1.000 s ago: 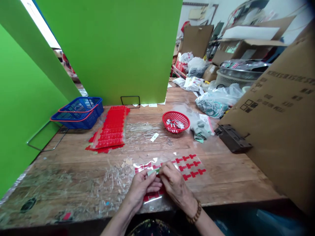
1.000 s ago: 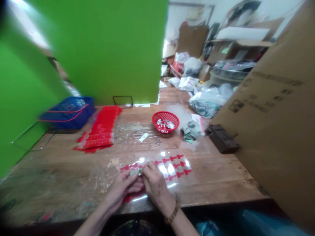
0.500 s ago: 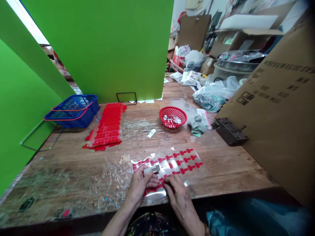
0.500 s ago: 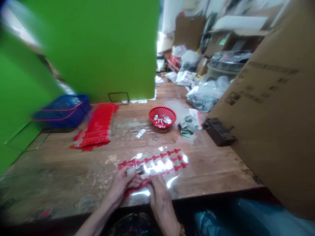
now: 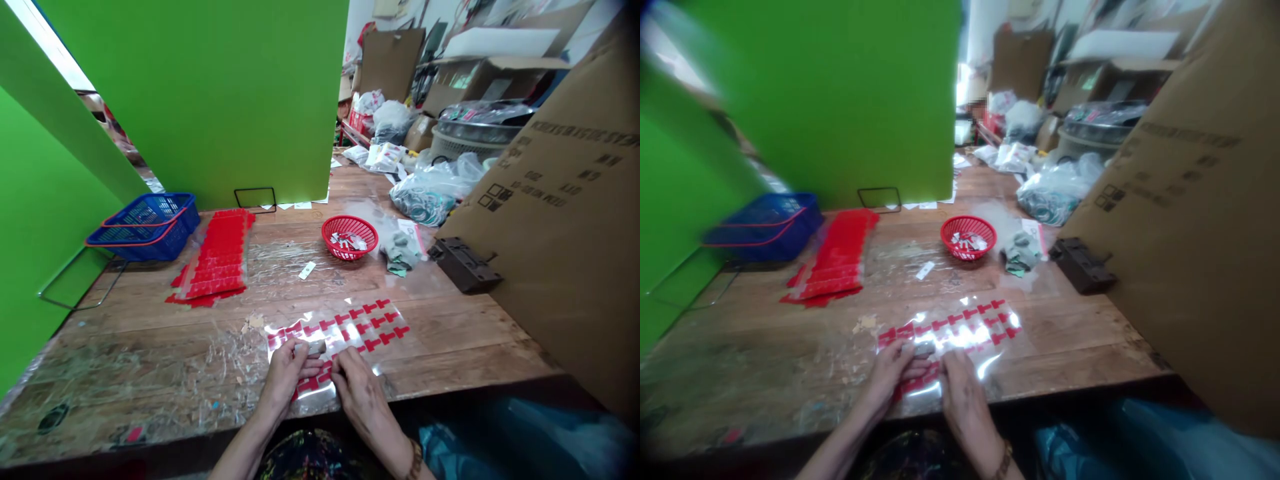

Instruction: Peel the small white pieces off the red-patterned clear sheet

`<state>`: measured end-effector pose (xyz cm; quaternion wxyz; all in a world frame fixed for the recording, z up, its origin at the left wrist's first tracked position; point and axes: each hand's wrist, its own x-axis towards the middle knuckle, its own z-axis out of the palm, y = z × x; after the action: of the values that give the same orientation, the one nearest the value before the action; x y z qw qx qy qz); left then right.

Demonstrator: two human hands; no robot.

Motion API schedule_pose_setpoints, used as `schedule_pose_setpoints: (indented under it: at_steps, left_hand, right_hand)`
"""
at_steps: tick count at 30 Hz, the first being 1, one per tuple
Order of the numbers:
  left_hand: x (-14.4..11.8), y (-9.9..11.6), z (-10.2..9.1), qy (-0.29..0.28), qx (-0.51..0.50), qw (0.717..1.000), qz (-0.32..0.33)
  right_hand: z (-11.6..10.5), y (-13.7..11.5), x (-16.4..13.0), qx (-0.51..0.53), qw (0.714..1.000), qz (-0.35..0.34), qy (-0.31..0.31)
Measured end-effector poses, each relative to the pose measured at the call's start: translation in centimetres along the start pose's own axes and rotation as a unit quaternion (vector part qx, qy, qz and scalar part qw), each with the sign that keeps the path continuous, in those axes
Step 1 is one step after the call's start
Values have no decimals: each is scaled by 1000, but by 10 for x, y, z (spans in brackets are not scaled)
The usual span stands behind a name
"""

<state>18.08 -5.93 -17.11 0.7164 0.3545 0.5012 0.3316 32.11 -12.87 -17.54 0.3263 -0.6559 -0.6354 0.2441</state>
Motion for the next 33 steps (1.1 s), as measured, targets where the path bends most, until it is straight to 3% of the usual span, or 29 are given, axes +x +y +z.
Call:
schedule_pose_setpoints:
  at_steps: [7, 15, 23, 33]
  left_hand:
    - [1, 0, 1, 28, -5, 1000, -1]
    - [2, -3, 1, 29, -13, 999, -6]
    - [1, 0, 2, 36, -6, 999, -10]
    - [-3, 4, 3, 32, -8, 999, -10]
  right_hand:
    - [9, -1, -8, 18, 998, -24, 51]
    - [8, -7, -9, -5, 998, -20, 53]
    - [9, -4, -6, 51, 996, 23, 67]
    - [8, -10, -9, 51, 996, 18, 69]
